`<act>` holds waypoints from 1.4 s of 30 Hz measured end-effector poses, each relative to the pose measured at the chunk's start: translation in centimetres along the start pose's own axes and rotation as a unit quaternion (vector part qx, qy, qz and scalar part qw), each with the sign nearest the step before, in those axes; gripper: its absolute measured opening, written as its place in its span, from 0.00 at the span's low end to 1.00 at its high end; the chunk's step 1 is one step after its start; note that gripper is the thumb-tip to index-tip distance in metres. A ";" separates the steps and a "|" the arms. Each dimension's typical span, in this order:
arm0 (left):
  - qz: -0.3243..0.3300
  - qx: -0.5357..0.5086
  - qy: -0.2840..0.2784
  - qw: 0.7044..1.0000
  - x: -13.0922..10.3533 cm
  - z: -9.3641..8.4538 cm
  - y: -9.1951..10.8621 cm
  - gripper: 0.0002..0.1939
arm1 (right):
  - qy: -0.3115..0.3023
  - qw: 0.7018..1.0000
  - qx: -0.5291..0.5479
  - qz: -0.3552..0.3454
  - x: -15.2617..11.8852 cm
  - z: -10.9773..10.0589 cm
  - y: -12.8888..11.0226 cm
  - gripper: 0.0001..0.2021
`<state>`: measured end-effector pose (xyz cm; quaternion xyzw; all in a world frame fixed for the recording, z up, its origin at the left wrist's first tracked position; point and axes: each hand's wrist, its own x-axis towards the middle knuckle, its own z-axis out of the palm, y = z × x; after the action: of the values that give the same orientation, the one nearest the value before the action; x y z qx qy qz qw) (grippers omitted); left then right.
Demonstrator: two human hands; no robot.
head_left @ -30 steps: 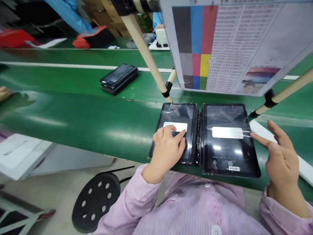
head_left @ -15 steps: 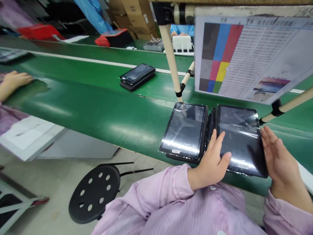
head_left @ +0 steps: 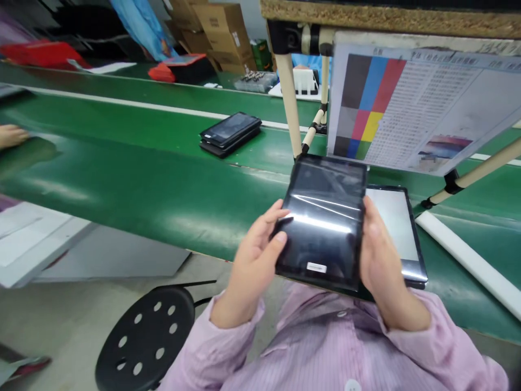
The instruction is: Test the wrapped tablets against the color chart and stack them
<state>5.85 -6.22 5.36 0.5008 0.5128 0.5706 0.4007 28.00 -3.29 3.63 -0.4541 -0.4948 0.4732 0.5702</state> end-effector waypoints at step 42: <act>-0.179 -0.195 -0.203 0.943 -4.8 23.5 3.8 0.33 | 0.373 0.907 0.189 -0.047 -13.4 -18.5 -5.1 0.41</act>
<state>29.98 -7.16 7.70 0.4179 0.3806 0.4647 0.6816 45.98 -18.15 5.07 -0.4574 -0.1678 0.3271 0.8097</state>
